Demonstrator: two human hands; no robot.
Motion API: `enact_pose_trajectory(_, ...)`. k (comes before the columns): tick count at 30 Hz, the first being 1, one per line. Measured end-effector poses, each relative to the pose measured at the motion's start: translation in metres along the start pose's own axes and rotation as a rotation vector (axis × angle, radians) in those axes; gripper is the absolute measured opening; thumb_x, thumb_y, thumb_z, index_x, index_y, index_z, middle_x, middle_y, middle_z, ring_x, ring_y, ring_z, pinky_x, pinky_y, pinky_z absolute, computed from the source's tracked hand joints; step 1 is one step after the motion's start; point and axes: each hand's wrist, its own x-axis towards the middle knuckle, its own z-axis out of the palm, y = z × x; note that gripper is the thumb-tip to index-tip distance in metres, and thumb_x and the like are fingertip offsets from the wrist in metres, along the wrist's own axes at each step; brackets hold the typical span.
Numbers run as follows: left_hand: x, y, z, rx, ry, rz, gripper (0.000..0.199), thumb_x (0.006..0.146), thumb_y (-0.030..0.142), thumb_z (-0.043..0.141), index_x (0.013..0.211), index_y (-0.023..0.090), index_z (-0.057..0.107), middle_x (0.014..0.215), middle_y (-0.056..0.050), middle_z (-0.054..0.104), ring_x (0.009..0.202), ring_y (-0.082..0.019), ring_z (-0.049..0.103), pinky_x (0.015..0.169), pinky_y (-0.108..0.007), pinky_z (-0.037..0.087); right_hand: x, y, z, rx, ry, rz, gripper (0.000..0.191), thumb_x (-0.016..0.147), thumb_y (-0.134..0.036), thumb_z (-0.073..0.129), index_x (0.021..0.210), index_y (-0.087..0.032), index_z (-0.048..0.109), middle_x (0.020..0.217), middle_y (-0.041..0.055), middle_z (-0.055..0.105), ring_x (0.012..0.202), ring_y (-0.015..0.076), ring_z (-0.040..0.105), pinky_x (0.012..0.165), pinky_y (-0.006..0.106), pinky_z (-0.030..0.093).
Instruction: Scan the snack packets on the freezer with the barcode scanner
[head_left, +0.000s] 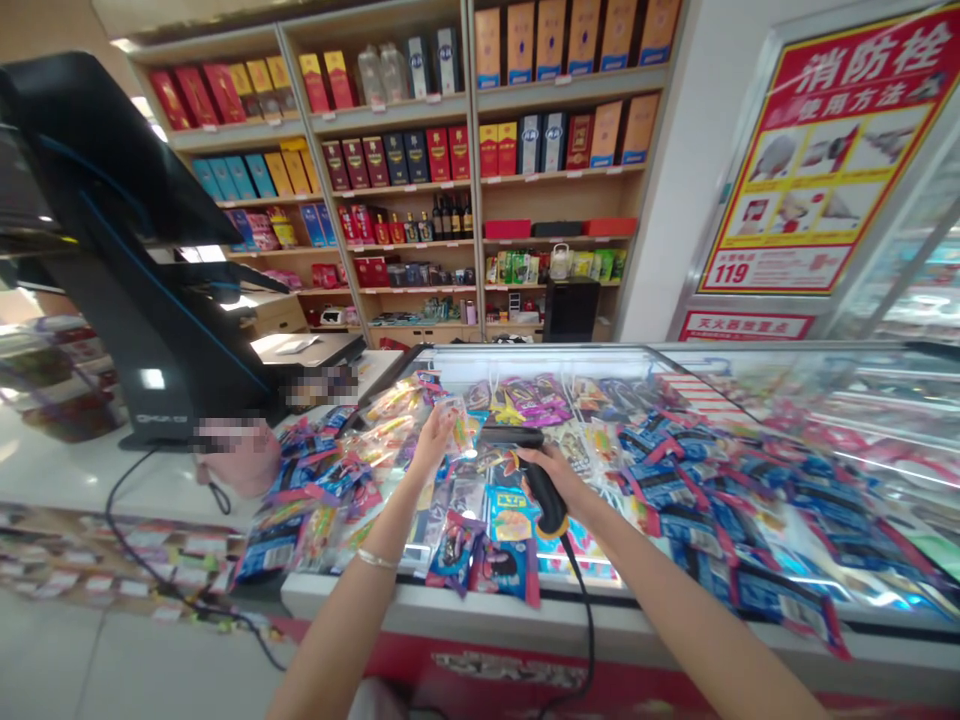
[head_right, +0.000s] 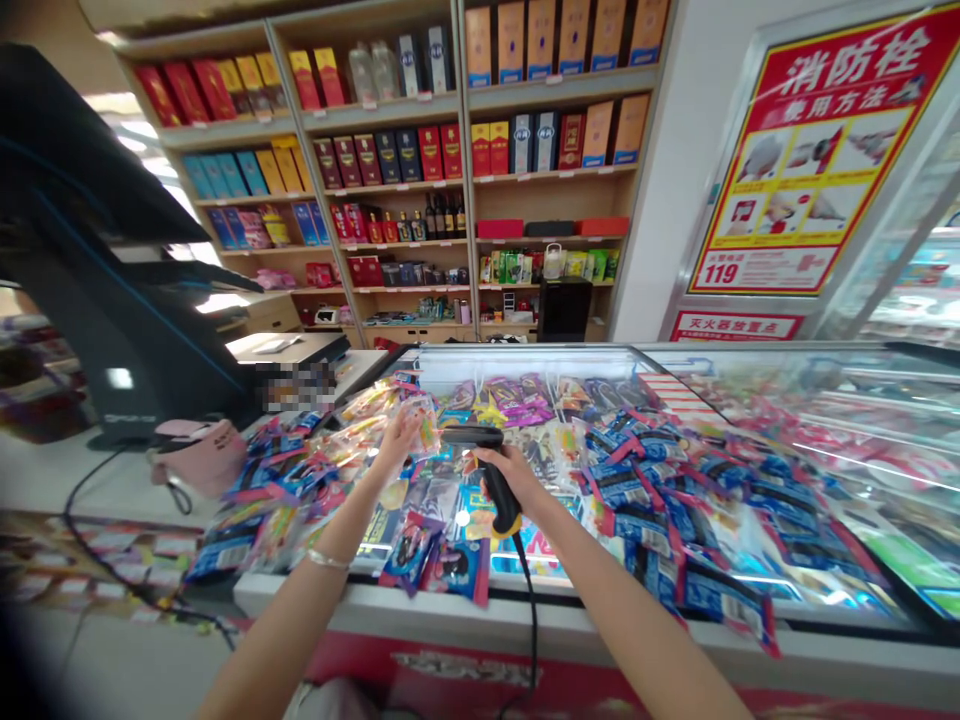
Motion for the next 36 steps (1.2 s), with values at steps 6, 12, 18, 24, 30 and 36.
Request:
enact_pose_trajectory(6, -0.006, 0.006, 0.002, 0.059, -0.071, 0.004, 0.049, 0.084, 0.047, 0.052, 0.123, 0.018, 0.057, 0.105, -0.009, 0.07, 0.09, -0.022, 0.066, 0.068, -0.028, 0.054, 0.001, 0.004, 0.002, 0.016, 0.019, -0.001, 0.027, 0.069, -0.041, 0.068, 0.074, -0.015, 0.064, 0.063, 0.0052, 0.068, 0.037, 0.0112, 0.053, 0.034, 0.022, 0.043)
enact_pose_trajectory(12, -0.014, 0.015, 0.006, 0.266, -0.198, 0.07, 0.044, 0.085, 0.048, 0.046, 0.109, 0.015, 0.061, 0.088, -0.005, 0.069, 0.056, -0.013, 0.058, 0.053, -0.023, 0.045, 0.003, 0.009, 0.004, 0.094, 0.115, 0.026, 0.029, 0.068, -0.042, 0.068, 0.073, -0.015, 0.062, 0.058, 0.0034, 0.065, 0.037, 0.0108, 0.053, 0.035, 0.021, 0.043)
enact_pose_trajectory(18, -0.015, 0.018, 0.007, 0.247, -0.223, 0.072, 0.038, 0.086, 0.045, 0.046, 0.106, 0.016, 0.06, 0.089, -0.005, 0.069, 0.056, -0.012, 0.056, 0.051, -0.02, 0.043, 0.006, 0.012, 0.003, 0.14, 0.123, 0.025, 0.031, 0.067, -0.043, 0.069, 0.075, -0.014, 0.063, 0.068, 0.0038, 0.067, 0.038, 0.0094, 0.053, 0.034, 0.021, 0.042)
enact_pose_trajectory(24, -0.015, 0.019, 0.005, 0.278, -0.223, 0.064, 0.04, 0.086, 0.044, 0.045, 0.11, 0.015, 0.061, 0.075, -0.002, 0.064, 0.062, -0.014, 0.058, 0.055, -0.021, 0.044, 0.007, 0.012, 0.002, 0.146, 0.105, 0.011, 0.031, 0.065, -0.044, 0.07, 0.073, -0.014, 0.064, 0.064, 0.0021, 0.065, 0.037, 0.009, 0.051, 0.034, 0.021, 0.042)
enact_pose_trajectory(30, -0.015, 0.018, 0.005, 0.265, -0.226, 0.068, 0.04, 0.085, 0.043, 0.046, 0.112, 0.016, 0.061, 0.08, -0.002, 0.066, 0.065, -0.014, 0.059, 0.056, -0.021, 0.045, 0.006, 0.01, 0.003, 0.142, 0.1, 0.019, 0.032, 0.064, -0.044, 0.069, 0.074, -0.014, 0.064, 0.063, 0.002, 0.065, 0.037, 0.0089, 0.051, 0.034, 0.021, 0.042)
enact_pose_trajectory(36, -0.016, 0.022, 0.007, 0.236, -0.225, 0.059, 0.04, 0.085, 0.044, 0.047, 0.106, 0.015, 0.062, 0.083, -0.004, 0.069, 0.062, -0.014, 0.06, 0.055, -0.021, 0.045, 0.005, 0.009, 0.002, 0.139, 0.11, 0.024, 0.03, 0.065, -0.042, 0.07, 0.074, -0.014, 0.065, 0.065, 0.0029, 0.066, 0.037, 0.0093, 0.052, 0.033, 0.021, 0.041)
